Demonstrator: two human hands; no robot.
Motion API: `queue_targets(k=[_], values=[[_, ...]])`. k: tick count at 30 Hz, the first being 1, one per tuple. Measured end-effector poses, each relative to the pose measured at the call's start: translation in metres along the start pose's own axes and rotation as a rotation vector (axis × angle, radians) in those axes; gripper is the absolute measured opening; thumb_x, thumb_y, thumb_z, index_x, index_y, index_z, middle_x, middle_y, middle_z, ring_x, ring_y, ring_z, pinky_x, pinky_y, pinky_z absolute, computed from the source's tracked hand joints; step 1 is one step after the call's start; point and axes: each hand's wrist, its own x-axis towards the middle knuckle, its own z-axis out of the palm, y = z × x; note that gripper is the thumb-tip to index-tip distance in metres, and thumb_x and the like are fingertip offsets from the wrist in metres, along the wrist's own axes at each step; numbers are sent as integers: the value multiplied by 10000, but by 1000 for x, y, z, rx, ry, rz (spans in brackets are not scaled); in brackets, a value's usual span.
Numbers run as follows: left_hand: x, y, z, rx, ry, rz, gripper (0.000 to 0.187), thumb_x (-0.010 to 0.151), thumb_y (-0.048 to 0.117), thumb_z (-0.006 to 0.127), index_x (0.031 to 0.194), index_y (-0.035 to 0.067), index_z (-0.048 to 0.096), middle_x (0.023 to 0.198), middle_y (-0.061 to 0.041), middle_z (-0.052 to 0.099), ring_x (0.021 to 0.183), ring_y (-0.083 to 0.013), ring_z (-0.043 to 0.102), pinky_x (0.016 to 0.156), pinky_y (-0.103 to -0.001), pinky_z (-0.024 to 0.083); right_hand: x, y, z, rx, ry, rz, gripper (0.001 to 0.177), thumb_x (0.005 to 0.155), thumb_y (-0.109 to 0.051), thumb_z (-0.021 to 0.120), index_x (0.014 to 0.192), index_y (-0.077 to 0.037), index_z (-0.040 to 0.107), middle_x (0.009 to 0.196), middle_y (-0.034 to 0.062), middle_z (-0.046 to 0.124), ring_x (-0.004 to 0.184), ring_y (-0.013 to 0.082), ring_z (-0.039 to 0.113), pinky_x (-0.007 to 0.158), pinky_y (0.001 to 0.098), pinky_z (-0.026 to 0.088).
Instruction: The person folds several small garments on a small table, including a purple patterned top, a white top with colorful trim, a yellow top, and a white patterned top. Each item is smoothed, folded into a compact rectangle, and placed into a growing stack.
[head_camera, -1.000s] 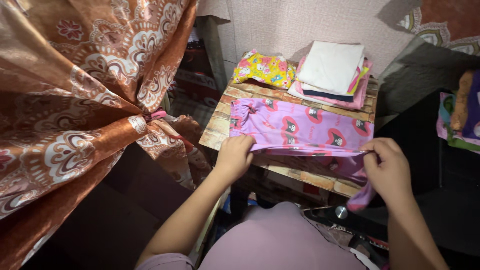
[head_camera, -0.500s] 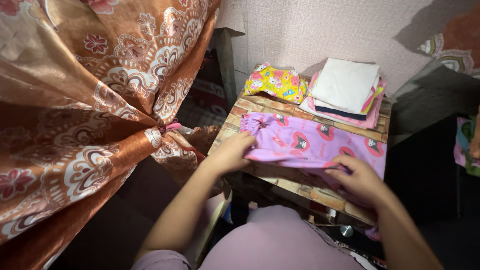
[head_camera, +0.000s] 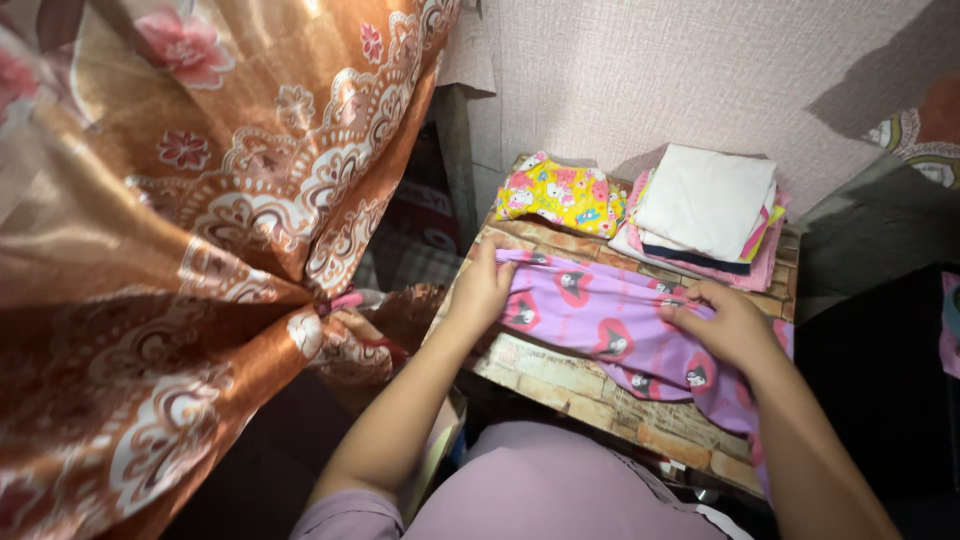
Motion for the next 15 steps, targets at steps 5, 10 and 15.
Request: queue_targets(k=[5,10,15], values=[[26,-6,-24,235,-127,-157,469,935,404,702,1191,58,515,897,-287,693,868,-496,672,755,-563,530,20,16,12,-149,-248,137,428,948,-431,725,807,-29,693,721,107,645,690,201,569,651,386,495],[29,-10,-33,322,-129,-151,405,939,353,679,1184,74,518,897,-259,709,873,-483,679,756,-574,518,19,45,9,54,-418,33,338,852,-367,759,763,-47,695,696,3,646,695,106,556,636,312,490],[-1,14,9,405,261,263,344,844,162,671,1172,97,589,1148,-161,675,1072,-376,632,905,-499,475,19,31,14,153,-209,74,305,940,-330,705,859,-38,662,735,47,563,703,145,494,618,341,445]])
